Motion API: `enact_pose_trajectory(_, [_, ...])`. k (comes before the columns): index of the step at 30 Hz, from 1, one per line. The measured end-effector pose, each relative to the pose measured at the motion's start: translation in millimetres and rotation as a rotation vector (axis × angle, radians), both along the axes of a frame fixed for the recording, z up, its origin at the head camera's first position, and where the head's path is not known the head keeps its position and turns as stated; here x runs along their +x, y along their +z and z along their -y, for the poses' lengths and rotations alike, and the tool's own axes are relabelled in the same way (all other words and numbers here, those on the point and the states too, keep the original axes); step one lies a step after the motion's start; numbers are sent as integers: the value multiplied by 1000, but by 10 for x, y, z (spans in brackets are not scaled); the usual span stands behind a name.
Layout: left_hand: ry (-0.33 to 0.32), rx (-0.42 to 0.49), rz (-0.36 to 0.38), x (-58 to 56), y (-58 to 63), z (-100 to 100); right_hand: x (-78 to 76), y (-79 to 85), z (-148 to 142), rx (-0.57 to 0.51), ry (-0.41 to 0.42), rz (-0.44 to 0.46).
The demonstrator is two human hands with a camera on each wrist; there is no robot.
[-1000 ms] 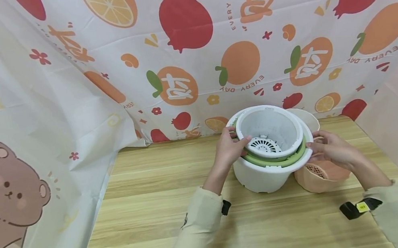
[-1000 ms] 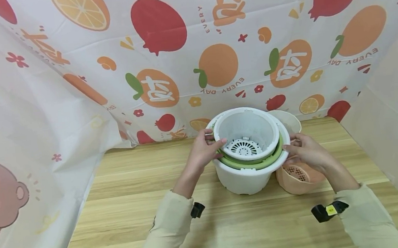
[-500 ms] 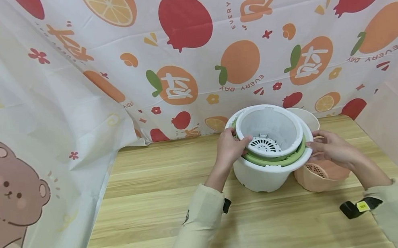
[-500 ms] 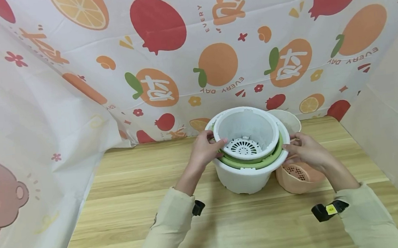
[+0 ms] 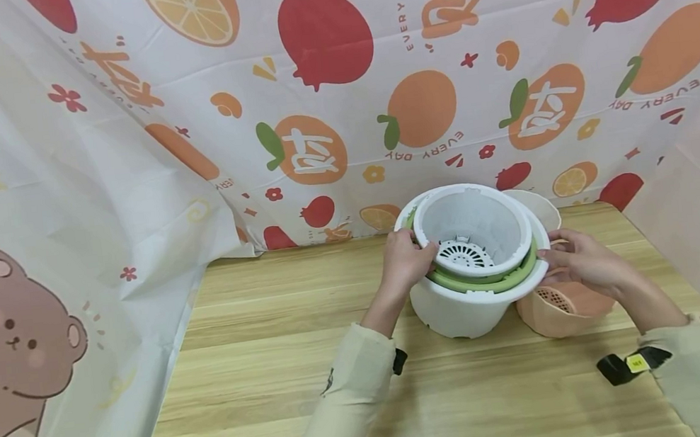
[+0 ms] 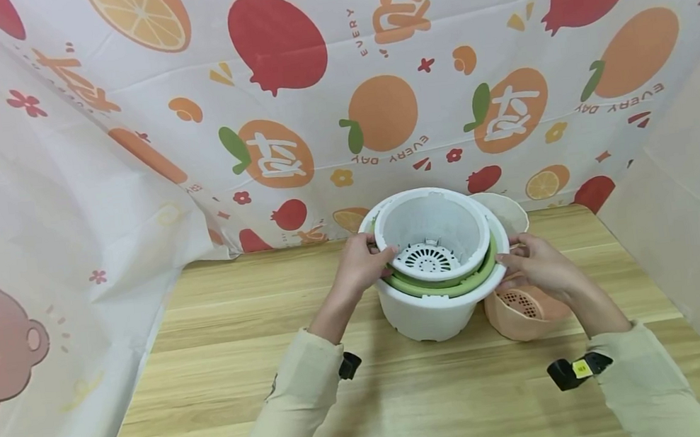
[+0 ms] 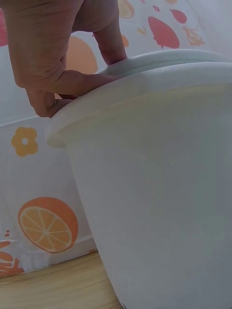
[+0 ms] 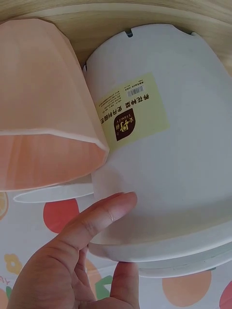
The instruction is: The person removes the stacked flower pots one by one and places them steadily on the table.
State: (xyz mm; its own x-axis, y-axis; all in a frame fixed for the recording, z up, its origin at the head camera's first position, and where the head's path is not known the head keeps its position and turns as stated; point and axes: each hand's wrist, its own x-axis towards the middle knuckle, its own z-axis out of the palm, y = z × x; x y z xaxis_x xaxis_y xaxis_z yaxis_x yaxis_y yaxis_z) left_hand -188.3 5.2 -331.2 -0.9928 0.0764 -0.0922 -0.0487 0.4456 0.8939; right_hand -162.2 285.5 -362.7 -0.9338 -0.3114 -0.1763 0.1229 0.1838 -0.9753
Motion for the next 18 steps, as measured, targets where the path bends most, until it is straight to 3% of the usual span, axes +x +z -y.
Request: enact_pose_trajectory(18, [-2, -23, 3, -23, -5, 5, 3, -7, 1, 0, -4, 0])
